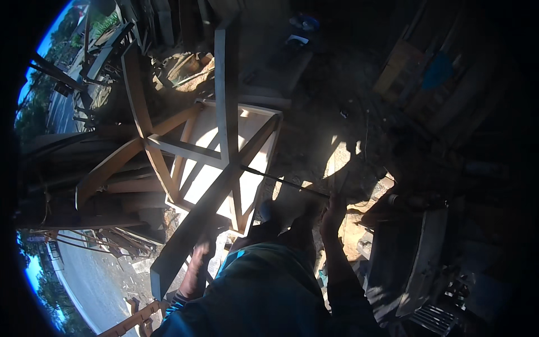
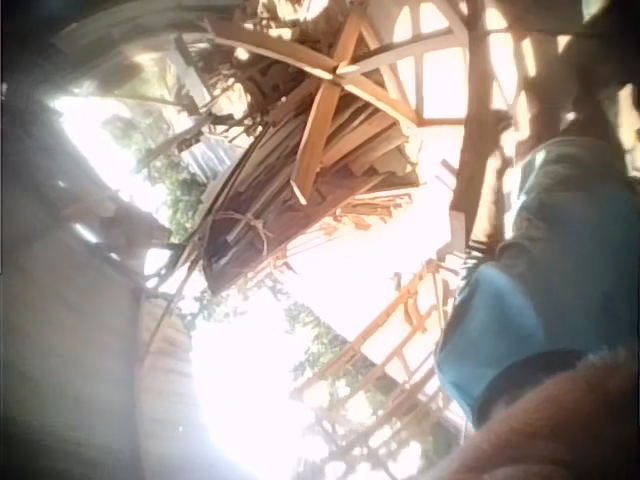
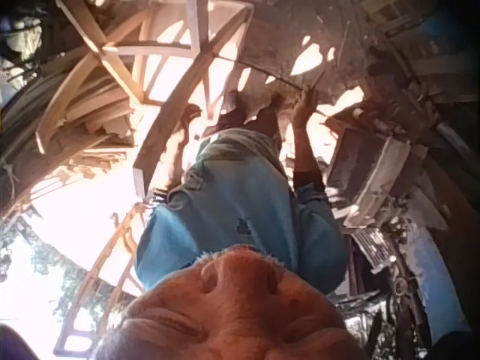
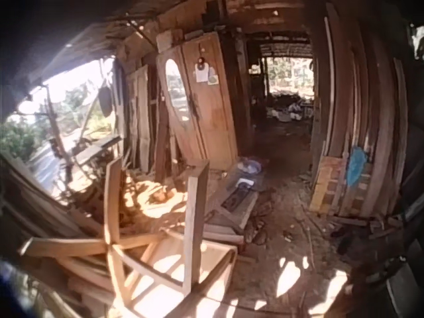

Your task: The person assembles a wooden chair frame by measuring and marking wooden pieces with a metal tool and fitting them together by hand.

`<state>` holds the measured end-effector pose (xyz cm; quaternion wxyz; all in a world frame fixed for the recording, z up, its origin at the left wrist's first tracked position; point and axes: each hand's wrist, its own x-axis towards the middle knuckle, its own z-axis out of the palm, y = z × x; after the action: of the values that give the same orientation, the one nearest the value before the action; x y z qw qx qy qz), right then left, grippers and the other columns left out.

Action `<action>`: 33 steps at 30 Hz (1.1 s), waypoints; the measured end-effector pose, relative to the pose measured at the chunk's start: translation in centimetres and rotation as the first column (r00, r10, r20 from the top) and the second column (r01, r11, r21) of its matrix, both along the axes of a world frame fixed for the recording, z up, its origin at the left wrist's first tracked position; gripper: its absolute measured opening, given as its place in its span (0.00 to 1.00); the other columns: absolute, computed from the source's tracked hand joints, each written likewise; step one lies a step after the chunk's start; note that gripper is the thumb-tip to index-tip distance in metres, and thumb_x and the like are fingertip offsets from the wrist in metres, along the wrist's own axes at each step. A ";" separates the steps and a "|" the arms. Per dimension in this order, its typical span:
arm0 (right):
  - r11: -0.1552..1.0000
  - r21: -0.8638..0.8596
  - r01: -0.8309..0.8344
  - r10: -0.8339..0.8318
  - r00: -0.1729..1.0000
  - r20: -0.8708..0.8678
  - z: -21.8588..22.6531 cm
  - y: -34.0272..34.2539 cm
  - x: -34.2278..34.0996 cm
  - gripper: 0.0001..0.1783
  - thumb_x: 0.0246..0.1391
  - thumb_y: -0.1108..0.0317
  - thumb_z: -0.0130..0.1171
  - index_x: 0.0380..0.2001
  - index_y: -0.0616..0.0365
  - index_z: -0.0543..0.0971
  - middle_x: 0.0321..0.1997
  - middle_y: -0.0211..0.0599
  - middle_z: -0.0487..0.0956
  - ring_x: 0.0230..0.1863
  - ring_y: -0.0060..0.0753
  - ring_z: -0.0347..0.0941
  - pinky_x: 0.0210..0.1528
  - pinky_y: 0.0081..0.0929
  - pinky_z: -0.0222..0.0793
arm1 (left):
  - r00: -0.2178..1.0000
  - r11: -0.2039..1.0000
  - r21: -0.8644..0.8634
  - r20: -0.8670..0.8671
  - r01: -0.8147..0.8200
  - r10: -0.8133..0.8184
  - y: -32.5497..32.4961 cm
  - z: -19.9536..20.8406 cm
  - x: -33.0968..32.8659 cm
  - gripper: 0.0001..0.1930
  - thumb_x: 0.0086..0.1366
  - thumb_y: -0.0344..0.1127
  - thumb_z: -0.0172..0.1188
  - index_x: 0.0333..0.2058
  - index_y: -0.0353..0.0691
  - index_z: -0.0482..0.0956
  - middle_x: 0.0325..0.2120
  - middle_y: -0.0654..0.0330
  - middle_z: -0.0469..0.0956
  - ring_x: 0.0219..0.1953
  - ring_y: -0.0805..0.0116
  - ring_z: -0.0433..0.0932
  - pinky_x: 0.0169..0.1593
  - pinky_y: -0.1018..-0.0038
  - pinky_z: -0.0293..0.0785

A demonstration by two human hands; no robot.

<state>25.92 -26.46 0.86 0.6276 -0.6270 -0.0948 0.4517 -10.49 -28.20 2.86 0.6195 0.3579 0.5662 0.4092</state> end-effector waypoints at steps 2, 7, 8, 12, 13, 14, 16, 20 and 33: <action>0.996 -0.005 -0.085 0.085 0.995 0.046 1.1 -0.2 -0.6 0.10 0.62 0.61 0.48 0.39 0.54 0.74 0.15 0.17 0.55 0.14 0.11 0.49 0.18 0.16 0.44 | 0.890 0.945 -0.117 -0.316 0.307 -0.328 -0.4 4.3 2.4 0.15 0.68 0.40 0.51 0.38 0.33 0.77 0.35 0.54 0.79 0.42 0.67 0.79 0.45 0.71 0.76; 0.978 0.157 -0.134 0.113 0.984 0.137 -1.5 0.5 0.8 0.14 0.64 0.58 0.45 0.42 0.55 0.73 0.16 0.19 0.57 0.14 0.12 0.49 0.17 0.17 0.44 | 0.716 0.708 0.282 -0.542 0.648 -0.439 5.3 9.6 14.4 0.05 0.61 0.26 0.55 0.36 0.33 0.76 0.33 0.50 0.78 0.36 0.57 0.80 0.40 0.68 0.75; 0.975 0.175 -0.141 0.144 0.990 -0.008 -0.6 0.7 0.9 0.13 0.63 0.57 0.46 0.40 0.55 0.72 0.16 0.20 0.58 0.14 0.12 0.50 0.15 0.16 0.45 | 0.769 0.631 0.473 -0.540 0.614 -0.343 6.9 9.8 17.8 0.08 0.60 0.28 0.56 0.38 0.33 0.76 0.36 0.48 0.77 0.37 0.54 0.79 0.41 0.66 0.75; 0.971 0.161 -0.177 0.200 0.969 -0.147 1.5 -0.4 0.7 0.19 0.63 0.50 0.46 0.35 0.57 0.72 0.18 0.22 0.65 0.13 0.14 0.55 0.16 0.17 0.50 | 0.756 0.525 0.559 -0.578 0.642 -0.308 11.9 10.3 30.1 0.20 0.56 0.36 0.63 0.47 0.36 0.72 0.42 0.47 0.73 0.49 0.47 0.72 0.49 0.60 0.71; 0.965 0.158 -0.207 0.228 0.966 -0.124 -1.2 -0.9 1.5 0.20 0.64 0.49 0.45 0.35 0.56 0.74 0.22 0.22 0.70 0.16 0.13 0.59 0.18 0.16 0.53 | 0.765 0.419 0.646 -0.593 0.638 -0.252 12.7 9.2 32.4 0.22 0.56 0.37 0.63 0.48 0.37 0.71 0.42 0.46 0.73 0.50 0.47 0.71 0.49 0.60 0.71; 0.955 0.212 -0.210 0.258 0.938 -0.234 -2.7 -1.1 2.5 0.20 0.64 0.51 0.46 0.33 0.57 0.74 0.20 0.24 0.70 0.15 0.15 0.61 0.18 0.18 0.55 | 0.762 0.402 0.650 -0.582 0.646 -0.284 13.3 7.5 33.8 0.22 0.56 0.37 0.63 0.48 0.37 0.71 0.42 0.46 0.73 0.50 0.47 0.71 0.49 0.60 0.71; 0.895 0.230 -0.382 0.425 0.888 -0.177 -3.2 -0.7 3.8 0.20 0.63 0.52 0.47 0.30 0.59 0.73 0.17 0.29 0.70 0.13 0.21 0.63 0.17 0.21 0.59 | 0.404 0.256 0.317 -0.780 0.913 -0.478 14.3 5.0 35.1 0.24 0.59 0.42 0.59 0.51 0.36 0.69 0.41 0.47 0.74 0.47 0.51 0.73 0.49 0.59 0.72; 0.776 0.434 -0.458 0.570 0.803 -0.171 -4.1 -1.0 4.4 0.23 0.62 0.49 0.48 0.37 0.63 0.72 0.16 0.38 0.72 0.14 0.29 0.68 0.19 0.27 0.65 | 0.046 0.143 -0.016 -0.908 0.990 -0.416 15.0 3.7 36.7 0.09 0.58 0.37 0.56 0.36 0.41 0.74 0.30 0.59 0.77 0.38 0.58 0.78 0.48 0.60 0.69; 0.829 0.546 0.122 0.315 0.705 -0.636 -4.4 -0.6 0.8 0.15 0.64 0.53 0.47 0.38 0.53 0.69 0.11 0.19 0.53 0.06 0.12 0.43 0.04 0.14 0.42 | -0.300 -0.360 -0.186 -0.907 0.914 -0.295 18.6 0.0 38.2 0.12 0.61 0.41 0.52 0.40 0.47 0.78 0.25 0.56 0.79 0.30 0.56 0.81 0.35 0.60 0.75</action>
<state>26.73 -27.02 -3.56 0.7421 -0.1927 -0.0087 0.6419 27.68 -9.56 2.90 0.1942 0.9651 0.0479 -0.1692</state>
